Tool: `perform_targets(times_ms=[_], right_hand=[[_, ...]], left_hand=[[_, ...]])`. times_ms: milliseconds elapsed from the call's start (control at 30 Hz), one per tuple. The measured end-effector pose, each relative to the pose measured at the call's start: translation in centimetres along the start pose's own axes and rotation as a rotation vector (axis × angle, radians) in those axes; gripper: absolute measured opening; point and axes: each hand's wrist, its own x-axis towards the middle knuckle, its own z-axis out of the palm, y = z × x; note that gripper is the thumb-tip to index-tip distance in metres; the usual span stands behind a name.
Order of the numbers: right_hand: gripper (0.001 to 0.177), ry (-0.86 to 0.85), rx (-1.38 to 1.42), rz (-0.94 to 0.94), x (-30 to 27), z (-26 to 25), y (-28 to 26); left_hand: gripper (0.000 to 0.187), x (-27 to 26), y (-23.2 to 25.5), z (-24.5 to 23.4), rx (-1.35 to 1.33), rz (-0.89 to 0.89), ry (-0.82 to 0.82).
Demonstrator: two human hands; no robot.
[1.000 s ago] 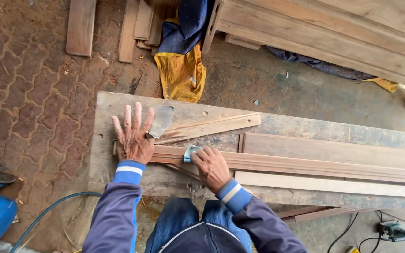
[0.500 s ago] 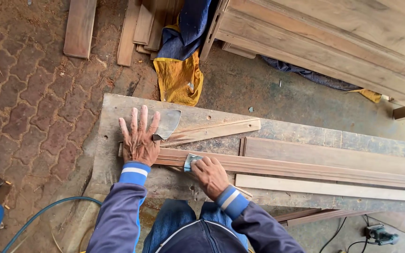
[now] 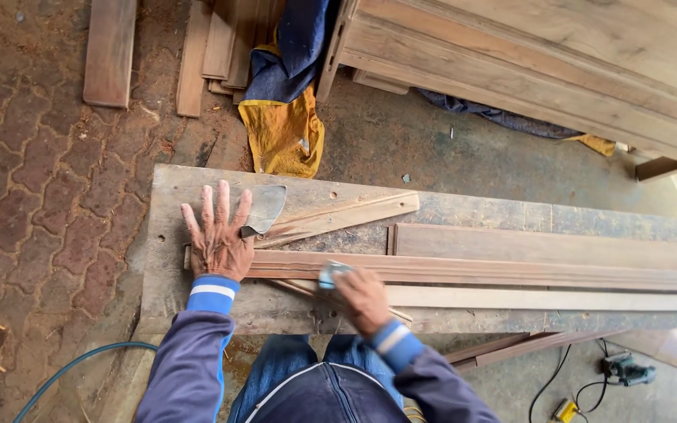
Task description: Manually sand a wooden trim piece using a sanding block.
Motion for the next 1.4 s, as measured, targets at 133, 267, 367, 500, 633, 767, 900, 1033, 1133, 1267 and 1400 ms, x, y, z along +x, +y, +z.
perform_targets(times_ms=[133, 267, 367, 500, 633, 767, 900, 1033, 1133, 1267, 1400], right_hand=[[0.046, -0.098, 0.043, 0.026, -1.4, -0.4, 2.1], [0.034, 0.023, -0.116, 0.122, -8.5, -5.0, 9.5], [0.028, -0.018, -0.156, 0.189, -9.2, -6.8, 10.8], [0.046, 0.032, -0.004, 0.063, -5.2, -4.1, 6.9], [0.043, 0.031, 0.066, 0.070, -3.0, -3.3, 4.6], [0.039, 0.077, 0.022, 0.104, -7.9, -6.4, 10.4], [0.033, 0.045, -0.083, 0.244, -12.4, -10.1, 14.8], [0.042, 0.094, -0.006, 0.211, -10.0, -6.4, 12.0], [0.051, 0.201, 0.067, 0.058, -6.7, -5.9, 9.1], [0.042, 0.075, 0.033, 0.205, -11.6, -7.5, 13.1], [0.040, 0.183, -0.103, 0.404, -18.3, -11.3, 18.6]], left_hand=[[0.090, -0.3, 0.0, -0.2, -0.003, 0.012, -0.019], [0.088, -0.2, 0.0, -0.1, 0.030, 0.011, -0.021], [0.085, -0.4, 0.0, 0.1, 0.036, -0.001, -0.017], [0.081, -0.2, -0.1, 0.0, 0.003, -0.005, 0.008], [0.083, -0.4, 0.0, -0.3, -0.001, -0.021, -0.026], [0.075, -0.5, -0.6, 0.5, -0.021, -0.008, 0.023], [0.063, -0.6, -0.5, 0.8, -0.047, -0.002, 0.065], [0.058, -0.7, 0.0, 0.2, -0.063, 0.003, 0.079], [0.055, -0.7, 0.2, 0.1, -0.073, 0.014, 0.100], [0.053, -0.8, 0.3, 0.0, -0.072, 0.024, 0.118], [0.053, -0.8, 0.4, 0.0, -0.063, 0.022, 0.128]])
